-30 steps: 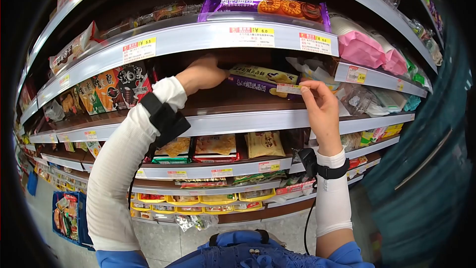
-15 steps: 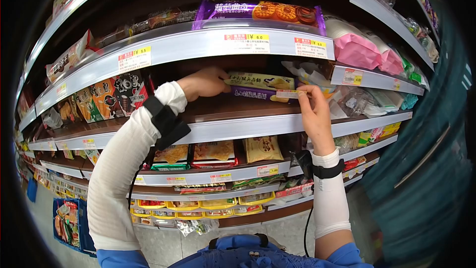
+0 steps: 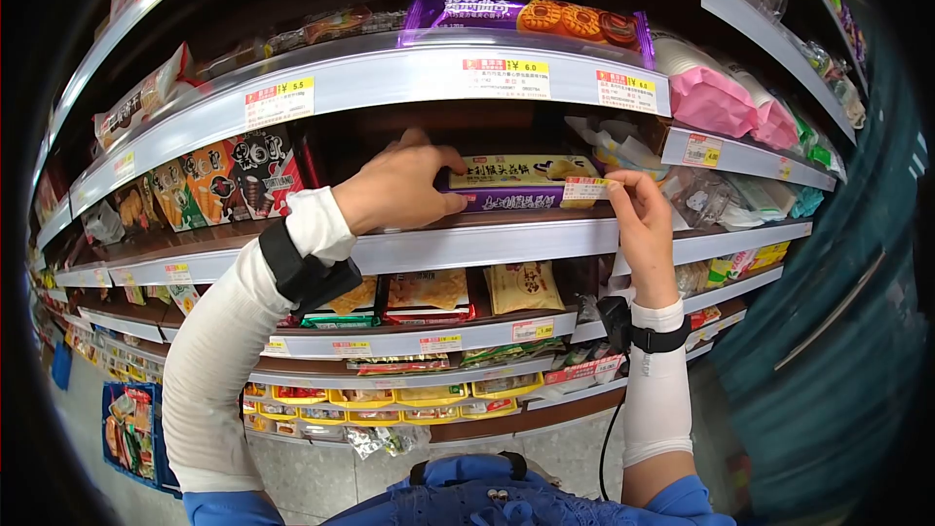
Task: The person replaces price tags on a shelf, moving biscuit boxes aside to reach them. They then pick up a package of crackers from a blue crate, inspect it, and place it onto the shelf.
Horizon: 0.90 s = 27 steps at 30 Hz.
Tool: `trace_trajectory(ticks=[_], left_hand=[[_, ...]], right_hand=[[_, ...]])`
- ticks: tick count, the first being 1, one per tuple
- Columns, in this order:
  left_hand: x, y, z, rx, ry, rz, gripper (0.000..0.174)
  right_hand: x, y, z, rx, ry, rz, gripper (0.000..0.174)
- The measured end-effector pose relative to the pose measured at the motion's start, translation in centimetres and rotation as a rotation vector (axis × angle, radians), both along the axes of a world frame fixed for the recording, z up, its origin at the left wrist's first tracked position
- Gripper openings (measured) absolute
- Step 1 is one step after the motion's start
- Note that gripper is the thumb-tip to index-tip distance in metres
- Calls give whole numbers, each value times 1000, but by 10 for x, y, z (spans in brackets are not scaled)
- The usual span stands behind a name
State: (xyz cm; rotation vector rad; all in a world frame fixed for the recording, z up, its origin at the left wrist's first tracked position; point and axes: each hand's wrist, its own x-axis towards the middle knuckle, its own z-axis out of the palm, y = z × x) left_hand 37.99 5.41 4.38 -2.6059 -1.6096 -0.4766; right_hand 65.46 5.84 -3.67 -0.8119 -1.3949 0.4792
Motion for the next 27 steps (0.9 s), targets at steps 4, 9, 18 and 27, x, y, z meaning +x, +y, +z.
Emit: trace_trajectory(ticks=[4, 9, 18, 27], left_hand=[[0, 21, 3, -1, 72, -102, 61], [9, 36, 17, -365, 82, -116, 79], [-24, 28, 22, -411, 67, -72, 77], [-70, -7, 23, -444, 50, 47, 74]], right_hand=[[2, -3, -1, 8, 4, -11, 12], [-1, -5, -3, 9, -44, -40, 12], [-27, -8, 0, 69, -218, -84, 12], [-80, -11, 8, 128, -283, -28, 11]])
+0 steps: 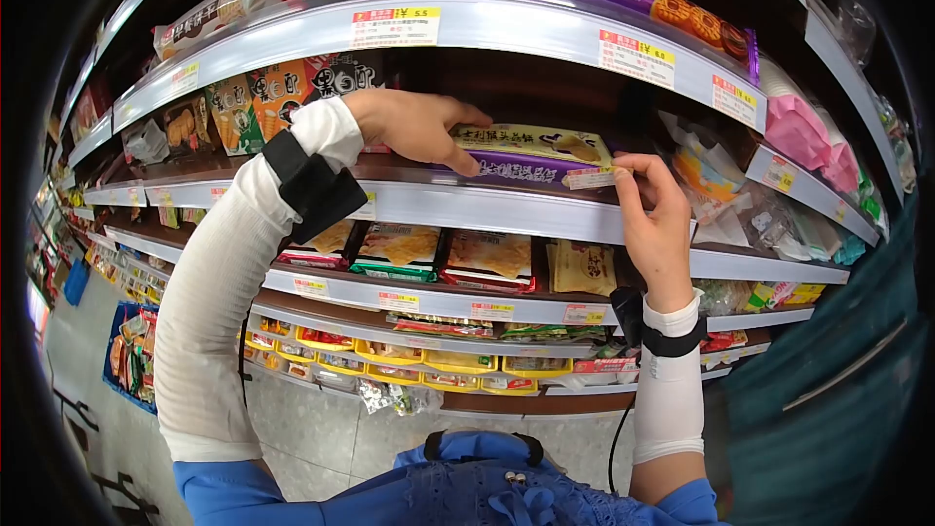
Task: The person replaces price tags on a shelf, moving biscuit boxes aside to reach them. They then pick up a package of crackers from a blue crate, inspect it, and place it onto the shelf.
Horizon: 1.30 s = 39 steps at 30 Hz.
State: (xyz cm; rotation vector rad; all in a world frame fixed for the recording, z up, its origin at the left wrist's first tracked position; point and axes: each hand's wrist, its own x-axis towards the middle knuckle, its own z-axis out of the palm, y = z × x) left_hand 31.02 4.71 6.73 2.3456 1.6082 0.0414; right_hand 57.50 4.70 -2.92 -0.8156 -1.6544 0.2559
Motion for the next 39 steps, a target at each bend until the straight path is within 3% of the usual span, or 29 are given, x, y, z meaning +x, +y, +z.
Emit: trace_trajectory(ticks=[6, 11, 17, 25, 27, 33, 35, 39], left_hand=[[-11, -10, -7, 49, 16, 31, 66], [-13, -14, -12, 198, 3, -143, 58], [-21, -10, -19, 235, 5, -180, 56], [-13, -22, -57, 668, -177, -248, 41], [-5, -39, -63, 955, -227, -245, 39], [1, -54, -89, 1164, -150, -231, 33], [1, -57, -91, 1113, -118, -201, 37], [2, -56, -96, 1134, -114, -170, 43]], right_hand=[[-13, 3, -3, -7, 3, -8, 12], [-11, 1, -9, 86, -40, -54, 11], [-26, -9, -9, 81, -12, -53, 10], [-19, -12, -11, 23, 27, -60, 12], [-16, -17, -8, 155, 45, -191, 12], [-25, -31, -12, -1, 251, 32, 12], [-30, -32, -14, -66, 340, 159, 12], [-31, -32, -15, -51, 236, 104, 12]])
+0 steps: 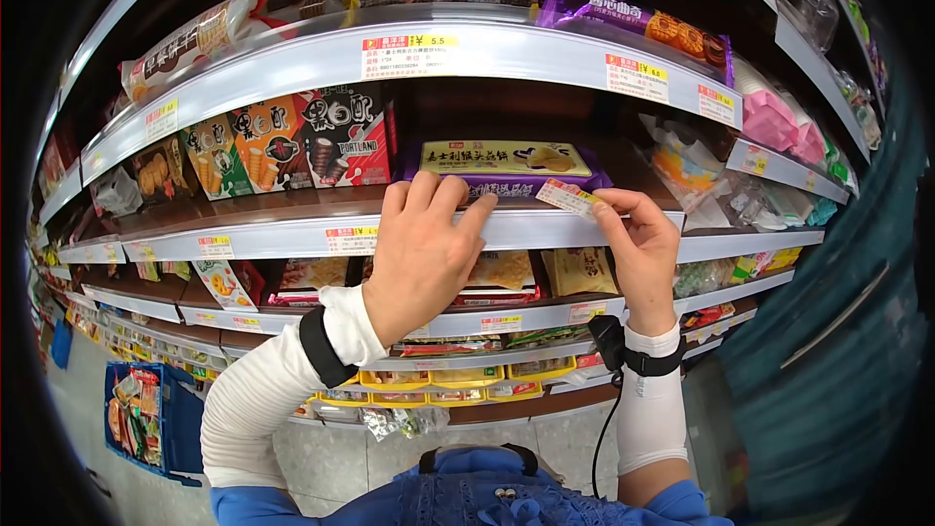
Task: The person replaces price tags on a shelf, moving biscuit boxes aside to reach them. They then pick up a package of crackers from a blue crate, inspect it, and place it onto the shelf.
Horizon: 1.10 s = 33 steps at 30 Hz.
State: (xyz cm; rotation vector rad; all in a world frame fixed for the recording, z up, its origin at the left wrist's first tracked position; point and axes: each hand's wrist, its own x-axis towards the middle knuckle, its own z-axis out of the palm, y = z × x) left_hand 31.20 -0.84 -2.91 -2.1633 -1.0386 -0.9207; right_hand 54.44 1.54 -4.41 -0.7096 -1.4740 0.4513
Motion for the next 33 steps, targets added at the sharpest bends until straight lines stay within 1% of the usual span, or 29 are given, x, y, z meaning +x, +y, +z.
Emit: trace_trajectory(ticks=[8, 18, 24, 26, 29, 33], left_hand=[[0, -5, -4, -13, 3, 6, 42], [-2, 0, -9, 21, -17, -15, 38], [0, 2, -15, 40, -29, -4, 32], [1, 2, -16, 47, -29, 3, 31], [3, 3, -17, 64, -14, 26, 30], [4, 5, -25, 90, 17, 0, 29]], right_hand=[[-8, -1, 2, -47, 2, 127, 12], [-20, 1, 2, -110, -17, 171, 11], [-25, 4, 2, -47, -70, 107, 12], [-25, 4, 2, 47, -186, -9, 11], [-29, 2, 5, 105, -203, -58, 10], [-29, -1, 8, 115, -251, -89, 9]])
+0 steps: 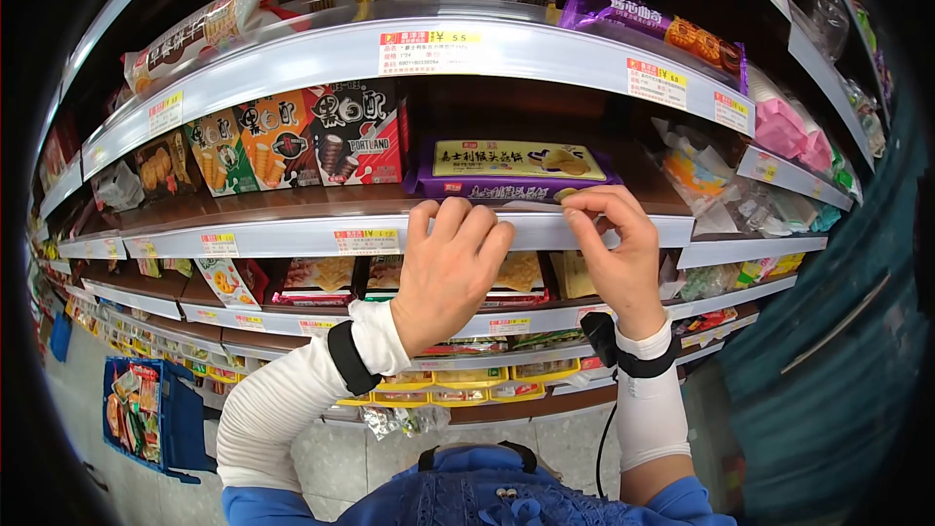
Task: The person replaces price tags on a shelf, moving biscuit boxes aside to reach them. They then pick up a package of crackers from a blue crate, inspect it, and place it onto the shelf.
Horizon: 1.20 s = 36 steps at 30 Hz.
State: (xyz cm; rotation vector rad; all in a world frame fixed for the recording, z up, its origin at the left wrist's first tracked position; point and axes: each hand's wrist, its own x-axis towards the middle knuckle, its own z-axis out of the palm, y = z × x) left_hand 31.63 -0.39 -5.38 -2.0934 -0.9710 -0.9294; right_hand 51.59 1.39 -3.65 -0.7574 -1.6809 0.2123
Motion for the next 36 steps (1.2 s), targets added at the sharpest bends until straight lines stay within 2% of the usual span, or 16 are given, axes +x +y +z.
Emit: trace_trajectory(ticks=[3, 5, 13, 21, 28, 36], left_hand=[[1, 1, -5, 25, -8, -41, 26], [1, 2, -6, 46, -12, -52, 24], [0, -1, -10, 11, -28, -23, 24], [2, -1, -12, 64, -93, -35, 25], [2, -2, -12, 31, -124, -43, 27], [6, -1, -19, 12, -213, -75, 31]], right_hand=[[-2, -4, -1, -64, -98, -51, 8], [-3, -3, -3, 59, -247, -145, 10], [-9, 0, -5, 125, -397, -231, 5], [-15, -7, 0, 48, -399, -237, 6], [-13, -9, -8, 123, -338, -217, 7], [-14, -7, -30, 224, -275, -274, 24]])
